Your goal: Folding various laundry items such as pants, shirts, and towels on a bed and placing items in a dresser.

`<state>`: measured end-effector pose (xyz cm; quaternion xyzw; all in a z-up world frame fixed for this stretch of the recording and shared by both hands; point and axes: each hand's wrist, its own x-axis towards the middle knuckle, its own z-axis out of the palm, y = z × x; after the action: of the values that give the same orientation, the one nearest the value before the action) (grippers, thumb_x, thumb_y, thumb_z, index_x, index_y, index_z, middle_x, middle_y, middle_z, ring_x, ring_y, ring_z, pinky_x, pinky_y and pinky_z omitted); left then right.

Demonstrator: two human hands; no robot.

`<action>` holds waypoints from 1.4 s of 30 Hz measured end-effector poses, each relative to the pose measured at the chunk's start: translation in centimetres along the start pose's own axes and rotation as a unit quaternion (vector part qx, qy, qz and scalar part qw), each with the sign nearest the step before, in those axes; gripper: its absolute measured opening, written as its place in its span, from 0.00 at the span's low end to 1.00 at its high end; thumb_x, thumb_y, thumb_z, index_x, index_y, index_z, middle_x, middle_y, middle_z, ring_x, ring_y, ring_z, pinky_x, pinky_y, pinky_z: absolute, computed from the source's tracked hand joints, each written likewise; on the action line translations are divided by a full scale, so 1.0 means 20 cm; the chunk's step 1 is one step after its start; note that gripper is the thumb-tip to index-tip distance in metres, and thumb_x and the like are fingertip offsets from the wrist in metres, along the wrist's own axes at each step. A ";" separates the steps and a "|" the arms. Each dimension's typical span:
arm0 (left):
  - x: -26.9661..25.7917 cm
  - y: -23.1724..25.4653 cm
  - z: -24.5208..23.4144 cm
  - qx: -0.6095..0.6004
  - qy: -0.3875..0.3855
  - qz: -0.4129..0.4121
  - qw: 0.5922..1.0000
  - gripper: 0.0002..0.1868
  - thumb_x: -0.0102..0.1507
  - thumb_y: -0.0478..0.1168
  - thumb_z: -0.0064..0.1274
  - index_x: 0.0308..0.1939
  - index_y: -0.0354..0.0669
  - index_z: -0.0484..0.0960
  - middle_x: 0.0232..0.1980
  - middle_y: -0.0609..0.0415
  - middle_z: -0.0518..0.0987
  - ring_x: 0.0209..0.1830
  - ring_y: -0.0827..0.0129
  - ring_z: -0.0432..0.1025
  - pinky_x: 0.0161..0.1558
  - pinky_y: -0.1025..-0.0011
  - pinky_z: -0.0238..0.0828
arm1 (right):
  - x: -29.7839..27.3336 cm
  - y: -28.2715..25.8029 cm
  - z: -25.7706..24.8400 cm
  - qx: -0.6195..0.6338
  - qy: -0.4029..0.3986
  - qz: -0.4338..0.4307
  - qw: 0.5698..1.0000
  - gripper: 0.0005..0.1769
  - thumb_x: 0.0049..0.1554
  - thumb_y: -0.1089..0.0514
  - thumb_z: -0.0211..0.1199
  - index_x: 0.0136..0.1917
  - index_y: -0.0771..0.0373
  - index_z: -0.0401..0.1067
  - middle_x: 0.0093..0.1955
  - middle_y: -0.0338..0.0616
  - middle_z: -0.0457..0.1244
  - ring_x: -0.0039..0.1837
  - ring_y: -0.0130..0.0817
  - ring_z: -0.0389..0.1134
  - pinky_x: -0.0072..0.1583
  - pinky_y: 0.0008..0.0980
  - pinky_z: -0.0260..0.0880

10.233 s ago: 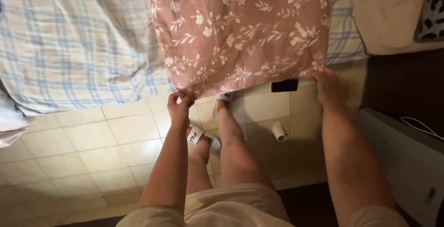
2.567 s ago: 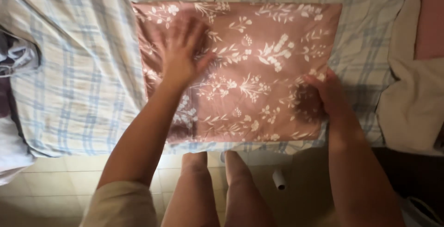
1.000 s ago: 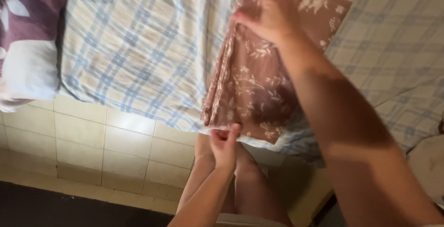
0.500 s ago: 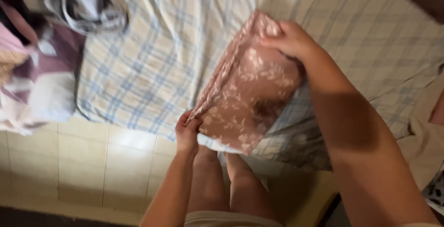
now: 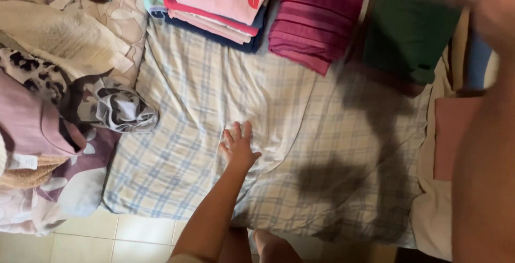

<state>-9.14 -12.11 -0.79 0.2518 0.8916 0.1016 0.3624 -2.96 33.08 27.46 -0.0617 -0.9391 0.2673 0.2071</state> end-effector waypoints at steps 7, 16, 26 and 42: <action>0.19 0.01 0.18 0.089 -0.063 -0.050 0.993 0.66 0.56 0.58 0.67 0.81 0.63 0.31 0.84 0.42 0.35 0.80 0.26 0.33 0.67 0.22 0.38 | 0.08 0.38 0.99 -0.243 0.169 -0.016 0.955 0.20 0.54 0.70 0.66 0.59 0.61 0.75 0.69 0.57 0.63 0.69 0.59 0.63 0.68 0.53 0.65; 0.24 0.01 0.23 0.116 -0.086 -0.058 0.988 0.65 0.56 0.58 0.66 0.82 0.62 0.32 0.85 0.40 0.35 0.79 0.23 0.34 0.66 0.20 0.35 | -0.23 -0.03 1.61 -0.164 -0.099 0.247 0.950 0.38 0.47 0.55 0.71 0.71 0.52 0.68 0.80 0.57 0.48 0.73 0.61 0.50 0.65 0.58 0.54; 0.18 -0.28 -0.19 -0.079 -0.108 0.001 0.991 0.56 0.52 0.61 0.68 0.77 0.56 0.53 0.81 0.49 0.52 0.79 0.36 0.49 0.69 0.40 0.55 | -0.89 -0.75 2.01 0.066 -0.026 0.152 0.986 0.27 0.52 0.57 0.69 0.63 0.65 0.70 0.63 0.59 0.64 0.66 0.58 0.65 0.66 0.49 0.65; 0.20 -1.33 -0.37 -0.129 0.160 -0.069 0.976 0.14 0.68 0.41 0.45 0.54 0.58 0.83 0.60 0.47 0.80 0.60 0.49 0.75 0.59 0.53 0.73 | -0.94 -1.44 1.83 0.167 -0.211 0.281 0.921 0.38 0.52 0.54 0.72 0.72 0.58 0.63 0.71 0.47 0.59 0.66 0.44 0.66 0.59 0.42 0.70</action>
<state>-26.68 -32.56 -7.63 0.1217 0.9326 0.2292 0.2507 -1.53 -13.13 7.66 -0.2299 -0.8465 0.4747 -0.0721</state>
